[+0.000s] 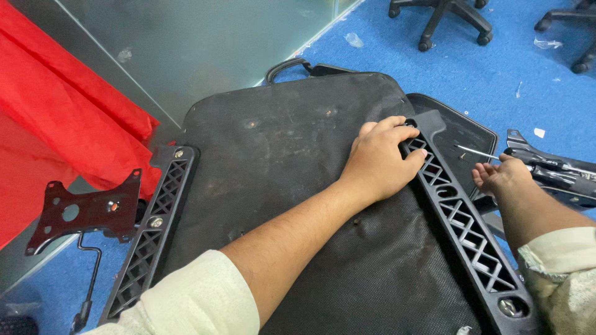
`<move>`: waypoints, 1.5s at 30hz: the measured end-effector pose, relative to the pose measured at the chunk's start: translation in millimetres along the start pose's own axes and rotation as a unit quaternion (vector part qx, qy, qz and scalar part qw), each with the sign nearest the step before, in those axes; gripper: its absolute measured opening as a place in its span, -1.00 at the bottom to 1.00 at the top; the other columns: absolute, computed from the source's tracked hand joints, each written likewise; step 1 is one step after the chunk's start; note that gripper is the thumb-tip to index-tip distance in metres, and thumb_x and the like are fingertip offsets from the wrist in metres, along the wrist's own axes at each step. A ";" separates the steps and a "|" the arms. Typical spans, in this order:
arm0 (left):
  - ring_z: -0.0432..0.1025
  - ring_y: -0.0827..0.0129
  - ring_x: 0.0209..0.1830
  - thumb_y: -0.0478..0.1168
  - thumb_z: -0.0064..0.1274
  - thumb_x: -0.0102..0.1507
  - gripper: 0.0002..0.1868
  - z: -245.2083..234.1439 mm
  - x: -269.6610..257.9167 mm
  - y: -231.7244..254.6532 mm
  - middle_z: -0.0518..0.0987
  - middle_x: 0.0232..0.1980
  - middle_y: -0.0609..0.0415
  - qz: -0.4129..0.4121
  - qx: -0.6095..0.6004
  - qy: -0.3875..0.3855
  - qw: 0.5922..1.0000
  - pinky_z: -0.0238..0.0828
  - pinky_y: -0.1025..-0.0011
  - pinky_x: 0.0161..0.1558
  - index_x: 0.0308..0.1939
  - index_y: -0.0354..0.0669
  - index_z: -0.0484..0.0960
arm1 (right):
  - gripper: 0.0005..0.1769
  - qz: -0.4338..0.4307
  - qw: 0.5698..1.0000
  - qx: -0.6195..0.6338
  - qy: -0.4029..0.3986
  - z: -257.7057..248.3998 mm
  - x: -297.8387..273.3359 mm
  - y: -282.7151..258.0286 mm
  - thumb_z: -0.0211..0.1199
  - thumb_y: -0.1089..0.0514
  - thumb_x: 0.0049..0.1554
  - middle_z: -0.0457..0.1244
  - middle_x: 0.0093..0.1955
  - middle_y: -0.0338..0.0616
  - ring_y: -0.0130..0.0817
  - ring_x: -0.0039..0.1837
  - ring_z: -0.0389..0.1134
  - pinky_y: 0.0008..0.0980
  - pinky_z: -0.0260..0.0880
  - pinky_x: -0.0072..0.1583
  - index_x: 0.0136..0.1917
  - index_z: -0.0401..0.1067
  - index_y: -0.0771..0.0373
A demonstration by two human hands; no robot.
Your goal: The person attaches a metal base to an office chair seat using a screwdriver. They align the base, insert screws, and tighten them to secure the connection.
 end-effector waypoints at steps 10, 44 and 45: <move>0.29 0.03 0.41 -0.01 0.16 0.15 -0.56 1.9 -1.5 -1.2 0.49 0.39 -0.04 -0.001 -0.014 0.019 1.000 0.18 0.15 0.40 0.05 -0.10 0.72 | -0.65 0.013 0.998 -0.054 -0.038 10.5 -65.4 7.0 0.03 -0.02 0.33 0.32 0.08 -0.07 -0.17 0.13 0.43 -0.13 0.41 0.23 0.21 0.34 0.27; 0.44 0.43 -0.40 -0.20 0.09 0.34 -0.86 -300.0 -123.4 -275.1 0.58 -0.23 0.13 -0.380 -0.303 0.269 0.831 0.39 0.45 -0.39 -0.10 -0.18 0.60 | -0.71 -0.306 0.432 -0.598 -0.602 128.0 -547.2 133.2 0.30 0.00 0.12 0.41 -0.20 -0.29 -0.54 -0.21 0.39 -0.48 0.38 -0.14 -0.01 0.60 0.23; 0.38 0.41 -0.45 -0.20 0.10 0.34 -0.88 -300.2 -138.2 -293.6 0.56 -0.25 0.12 -0.398 -0.286 0.297 0.820 0.32 0.43 -0.44 -0.14 -0.18 0.61 | -0.71 -0.302 0.432 -0.601 -0.600 127.1 -548.2 140.1 0.30 0.00 0.12 0.41 -0.20 -0.29 -0.54 -0.21 0.39 -0.48 0.39 -0.13 -0.01 0.60 0.22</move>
Point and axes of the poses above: each hand's wrist, its own x-axis towards the middle knuckle, its own z-axis out of the palm, y = z × x, the point moved 3 cm from there along x, towards the middle knuckle
